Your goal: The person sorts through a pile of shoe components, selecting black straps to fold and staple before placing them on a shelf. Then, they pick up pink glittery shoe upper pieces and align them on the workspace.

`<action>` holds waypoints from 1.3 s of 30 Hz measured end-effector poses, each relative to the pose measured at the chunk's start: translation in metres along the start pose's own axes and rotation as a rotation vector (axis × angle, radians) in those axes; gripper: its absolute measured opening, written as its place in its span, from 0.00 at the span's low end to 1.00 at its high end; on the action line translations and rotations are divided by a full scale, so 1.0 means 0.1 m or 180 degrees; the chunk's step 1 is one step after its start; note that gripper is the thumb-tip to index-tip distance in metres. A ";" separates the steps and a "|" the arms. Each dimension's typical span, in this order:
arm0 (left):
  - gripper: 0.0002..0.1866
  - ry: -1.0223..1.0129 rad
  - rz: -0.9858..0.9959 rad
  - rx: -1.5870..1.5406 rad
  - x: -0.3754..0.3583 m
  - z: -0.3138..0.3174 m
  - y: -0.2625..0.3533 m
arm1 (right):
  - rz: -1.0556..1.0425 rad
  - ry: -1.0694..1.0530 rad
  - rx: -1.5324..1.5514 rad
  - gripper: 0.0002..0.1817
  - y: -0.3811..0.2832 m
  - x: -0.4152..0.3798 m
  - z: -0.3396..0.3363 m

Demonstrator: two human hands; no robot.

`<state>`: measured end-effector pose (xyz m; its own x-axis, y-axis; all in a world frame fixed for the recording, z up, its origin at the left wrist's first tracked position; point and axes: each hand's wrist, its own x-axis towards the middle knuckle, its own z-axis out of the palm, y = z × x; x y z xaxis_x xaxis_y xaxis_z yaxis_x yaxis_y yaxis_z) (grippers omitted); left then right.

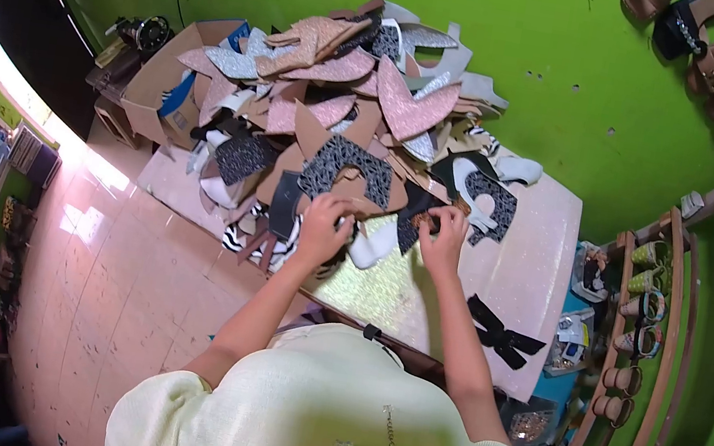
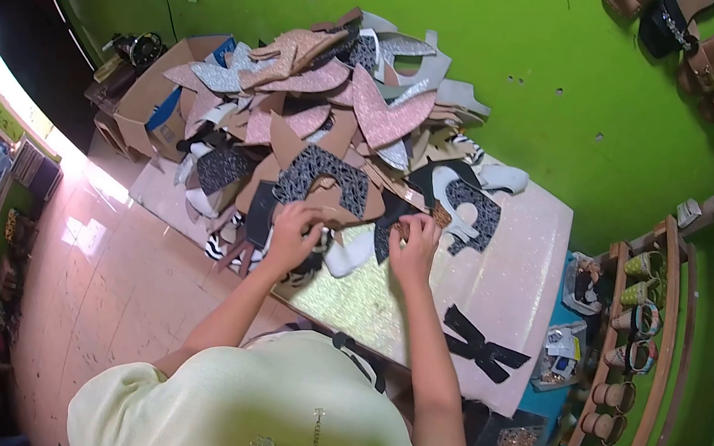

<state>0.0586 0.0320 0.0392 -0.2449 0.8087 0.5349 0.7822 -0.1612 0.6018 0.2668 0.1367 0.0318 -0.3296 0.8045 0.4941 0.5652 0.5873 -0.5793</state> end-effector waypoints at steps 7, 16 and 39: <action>0.07 -0.0571 0.0118 -0.0222 0.02 -0.20 -0.28 | 0.1055 0.0284 -0.0664 0.22 -0.22 1.09 0.76; 0.07 -0.0728 0.0199 -0.0557 0.10 -0.43 -0.51 | 0.2293 0.0105 -0.1484 0.19 -0.47 1.56 1.05; 0.14 0.0136 0.0516 0.0116 1.08 -0.84 -0.05 | -0.2033 0.1353 -0.0215 0.11 -1.30 1.27 0.12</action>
<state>-0.0196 0.0727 0.1439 -0.1374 0.7488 0.6484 0.8334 -0.2664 0.4842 0.1421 0.1634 0.1617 -0.2961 0.1998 0.9340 0.4122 0.9088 -0.0637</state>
